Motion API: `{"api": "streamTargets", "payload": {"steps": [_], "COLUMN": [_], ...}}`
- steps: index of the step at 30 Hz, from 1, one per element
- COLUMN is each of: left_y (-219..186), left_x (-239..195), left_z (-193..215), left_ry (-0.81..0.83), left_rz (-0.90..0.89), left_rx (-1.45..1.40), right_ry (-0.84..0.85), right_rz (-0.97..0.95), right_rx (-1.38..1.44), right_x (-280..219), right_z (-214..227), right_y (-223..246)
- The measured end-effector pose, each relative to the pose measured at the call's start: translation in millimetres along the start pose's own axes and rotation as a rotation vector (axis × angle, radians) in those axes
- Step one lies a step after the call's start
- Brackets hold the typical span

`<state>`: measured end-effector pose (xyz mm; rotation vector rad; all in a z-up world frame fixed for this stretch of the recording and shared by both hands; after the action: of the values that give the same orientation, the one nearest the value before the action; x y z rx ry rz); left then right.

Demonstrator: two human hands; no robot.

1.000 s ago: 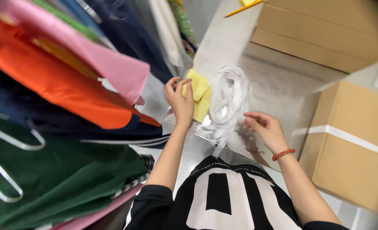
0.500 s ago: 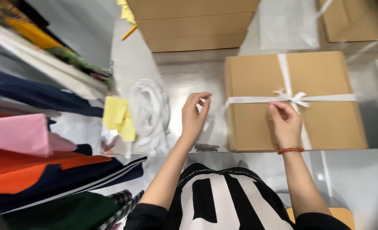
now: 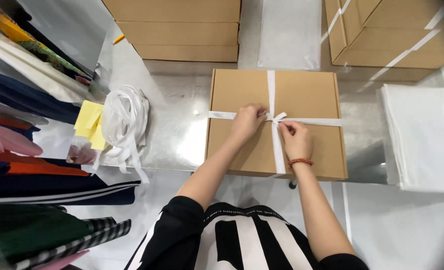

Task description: The person packs a pair of jeans into a cardboard box, seals it with a ribbon and a sticky note, and then unpacks another box to hang a pair of jeans on a clothing rack. The person also handles plastic bags and other packing materials.

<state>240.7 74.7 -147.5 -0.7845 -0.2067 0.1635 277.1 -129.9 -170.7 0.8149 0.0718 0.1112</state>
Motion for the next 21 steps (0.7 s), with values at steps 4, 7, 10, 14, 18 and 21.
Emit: {"api": "streamTargets", "payload": {"steps": [4, 7, 10, 14, 18, 21], "left_y": [1.9, -3.9, -4.8, 4.4, 13.9, -2.1], "left_x": [-7.6, -22.2, -41.3, -78.3, -108.3, -111.1], "left_z": [-2.3, 7.3, 25.0, 72.2, 119.7, 120.9], "left_ry": [-0.120, -0.182, -0.206, -0.309, -0.451, -0.565], "left_rz": [0.002, 0.009, 0.004, 0.024, 0.164, 0.066], "left_rx": [0.021, -0.008, -0.014, 0.034, 0.156, 0.277], "right_ry": [0.024, 0.058, 0.062, 0.094, 0.063, 0.013], "right_rz": [0.073, 0.090, 0.193, 0.103, -0.133, 0.085], "right_rx": [-0.099, -0.148, -0.092, 0.134, 0.401, 0.241], "right_x": [2.6, 9.4, 13.7, 26.0, 23.8, 31.6], "right_z": [2.3, -1.9, 3.8, 25.8, 56.8, 37.9], "right_y": [9.4, 5.1, 8.2, -12.6, -15.3, -25.7]}}
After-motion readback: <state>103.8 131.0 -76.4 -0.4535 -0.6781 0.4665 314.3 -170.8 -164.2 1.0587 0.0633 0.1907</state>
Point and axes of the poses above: each hand's wrist, its own x-axis towards the middle knuckle, its own z-axis out of the back of the hand, y = z × x, the point moved 9 cm from there along x, towards the middle knuckle, and after that the axes turned 8 degrees about -z, right-handed, at the moved point
